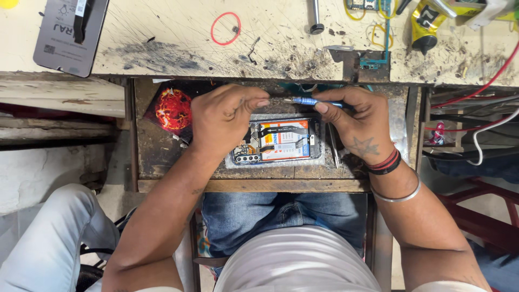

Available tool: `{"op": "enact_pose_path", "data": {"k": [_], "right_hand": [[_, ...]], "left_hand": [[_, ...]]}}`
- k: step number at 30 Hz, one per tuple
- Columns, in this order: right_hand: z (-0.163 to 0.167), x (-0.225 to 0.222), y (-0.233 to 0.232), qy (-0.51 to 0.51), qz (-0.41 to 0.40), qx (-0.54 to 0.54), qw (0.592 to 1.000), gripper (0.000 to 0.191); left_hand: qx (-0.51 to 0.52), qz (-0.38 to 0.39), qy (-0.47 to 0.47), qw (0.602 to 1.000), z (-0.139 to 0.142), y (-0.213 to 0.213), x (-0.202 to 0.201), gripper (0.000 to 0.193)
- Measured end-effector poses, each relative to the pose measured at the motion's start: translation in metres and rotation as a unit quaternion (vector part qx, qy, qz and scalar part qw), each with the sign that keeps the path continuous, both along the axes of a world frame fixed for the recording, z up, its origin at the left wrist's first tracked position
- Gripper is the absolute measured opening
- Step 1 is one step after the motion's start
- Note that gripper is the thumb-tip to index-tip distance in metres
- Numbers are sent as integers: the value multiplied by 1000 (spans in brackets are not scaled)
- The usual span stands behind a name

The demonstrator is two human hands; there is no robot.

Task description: The person repairs a smartphone at a cluttered workbench. They pry open the phone's back cover with a blade and a blue pry tool, work on the internal components, test the phone's screen, and use a green screwdriver to unscrew a small removed component held in the other hand.

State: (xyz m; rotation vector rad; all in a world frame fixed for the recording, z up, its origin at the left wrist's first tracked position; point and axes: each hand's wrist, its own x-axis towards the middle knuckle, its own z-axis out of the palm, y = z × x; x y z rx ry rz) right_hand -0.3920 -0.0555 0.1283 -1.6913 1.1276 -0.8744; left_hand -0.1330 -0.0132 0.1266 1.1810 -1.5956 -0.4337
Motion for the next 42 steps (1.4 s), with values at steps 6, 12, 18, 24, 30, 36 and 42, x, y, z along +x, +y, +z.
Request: {"op": "enact_pose_path", "data": {"k": [6, 12, 18, 24, 30, 36, 42], "right_hand": [[3, -6, 9, 33, 4, -57, 998, 12], [12, -9, 15, 59, 17, -121, 991, 11], [13, -15, 12, 64, 36, -166, 983, 14], [7, -24, 18, 54, 46, -157, 985, 14], [-5, -32, 25, -32, 30, -60, 997, 11], [-8, -35, 31, -108, 21, 23, 994, 19], [-5, -27, 24, -201, 40, 40, 978, 17]], "left_hand": [[-94, 16, -63, 993, 21, 5, 3, 3], [-125, 89, -271, 950, 36, -60, 1, 7], [-106, 62, -255, 959, 28, -98, 2, 13], [-112, 27, -243, 963, 20, -86, 5, 21], [-111, 9, -103, 988, 33, -71, 4, 21], [-158, 14, 2, 987, 47, -39, -7, 10], [-168, -29, -186, 968, 49, 5, -11, 23]]}}
